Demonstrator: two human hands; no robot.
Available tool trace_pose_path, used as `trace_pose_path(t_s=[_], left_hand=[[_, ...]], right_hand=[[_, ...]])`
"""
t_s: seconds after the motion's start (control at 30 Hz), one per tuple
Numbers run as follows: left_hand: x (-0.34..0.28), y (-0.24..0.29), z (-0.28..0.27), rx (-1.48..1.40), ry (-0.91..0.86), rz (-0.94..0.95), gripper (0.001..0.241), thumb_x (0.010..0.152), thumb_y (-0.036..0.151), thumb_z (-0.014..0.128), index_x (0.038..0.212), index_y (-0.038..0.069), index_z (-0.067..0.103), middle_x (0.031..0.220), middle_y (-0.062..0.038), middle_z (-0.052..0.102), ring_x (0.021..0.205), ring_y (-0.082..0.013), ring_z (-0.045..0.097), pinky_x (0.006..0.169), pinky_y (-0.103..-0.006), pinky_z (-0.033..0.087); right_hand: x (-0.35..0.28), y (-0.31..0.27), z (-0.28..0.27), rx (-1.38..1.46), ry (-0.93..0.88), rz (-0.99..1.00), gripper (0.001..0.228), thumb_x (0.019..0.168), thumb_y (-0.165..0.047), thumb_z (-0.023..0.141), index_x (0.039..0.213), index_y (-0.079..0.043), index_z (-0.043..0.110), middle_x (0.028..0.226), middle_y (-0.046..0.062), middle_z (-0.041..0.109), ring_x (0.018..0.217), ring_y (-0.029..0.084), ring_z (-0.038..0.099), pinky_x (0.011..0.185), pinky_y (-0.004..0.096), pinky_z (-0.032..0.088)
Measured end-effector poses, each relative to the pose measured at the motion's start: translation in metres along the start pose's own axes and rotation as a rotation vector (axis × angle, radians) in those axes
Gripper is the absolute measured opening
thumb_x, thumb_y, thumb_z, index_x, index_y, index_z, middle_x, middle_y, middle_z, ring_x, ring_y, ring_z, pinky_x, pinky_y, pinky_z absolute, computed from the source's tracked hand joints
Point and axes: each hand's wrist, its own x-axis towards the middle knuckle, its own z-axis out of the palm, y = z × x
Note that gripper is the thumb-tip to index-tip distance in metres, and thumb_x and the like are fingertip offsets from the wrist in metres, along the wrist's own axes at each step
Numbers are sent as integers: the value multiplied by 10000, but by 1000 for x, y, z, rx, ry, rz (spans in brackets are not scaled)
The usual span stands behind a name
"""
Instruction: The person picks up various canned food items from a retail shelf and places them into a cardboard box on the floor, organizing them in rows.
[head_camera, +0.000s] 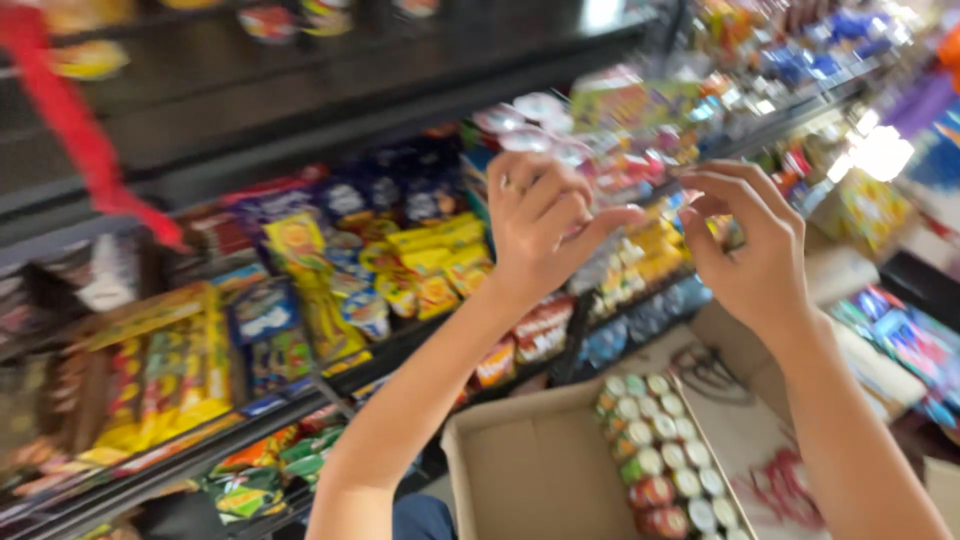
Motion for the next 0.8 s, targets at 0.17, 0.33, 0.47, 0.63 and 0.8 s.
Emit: trace_pose_path(t_s=[0.17,0.33,0.47,0.63,0.8], left_hand=[[67,-45,-44,161,34,174,382,762,304,910,757,123,574,903,-19,607,951,-267,585,927,-466,410],[117,-118,-47,295,9,259,297,862,273,867,940,125,622,984,-30,599,1018,-275,572,951,-454,412],[147,-175,-25,411,-3,171,434,898,228,787,1270,145,578,1139,-49,594,1125,-292,569,1007,-444,440],[168,-224,20,448,-11,-13,533,857,176,735,1352,138,542,1145,-79,611,1125,-320,587,936,-453,487],[166,-259,65,576,-26,-8,437,865,146,701,1285,145,581,1101,-81,640,1108,-315,631,883,-470,539]], right_hand=[[75,-29,42,88,-52,-145,343,932,102,665,1262,8,667,1294,149,646,944,163,715,856,289,577],[153,-18,90,169,-18,-204,282,974,85,660,1247,13,662,1241,132,654,995,175,719,865,285,589],[222,24,136,231,162,-193,180,1027,76,650,1200,30,666,1236,118,657,1130,204,708,956,303,607],[302,103,172,142,265,-203,347,997,54,632,1338,9,587,1324,165,605,1236,268,646,1052,380,563],[363,203,181,-262,319,-292,569,985,-47,720,1494,58,488,1449,279,506,1325,464,500,1147,519,399]])
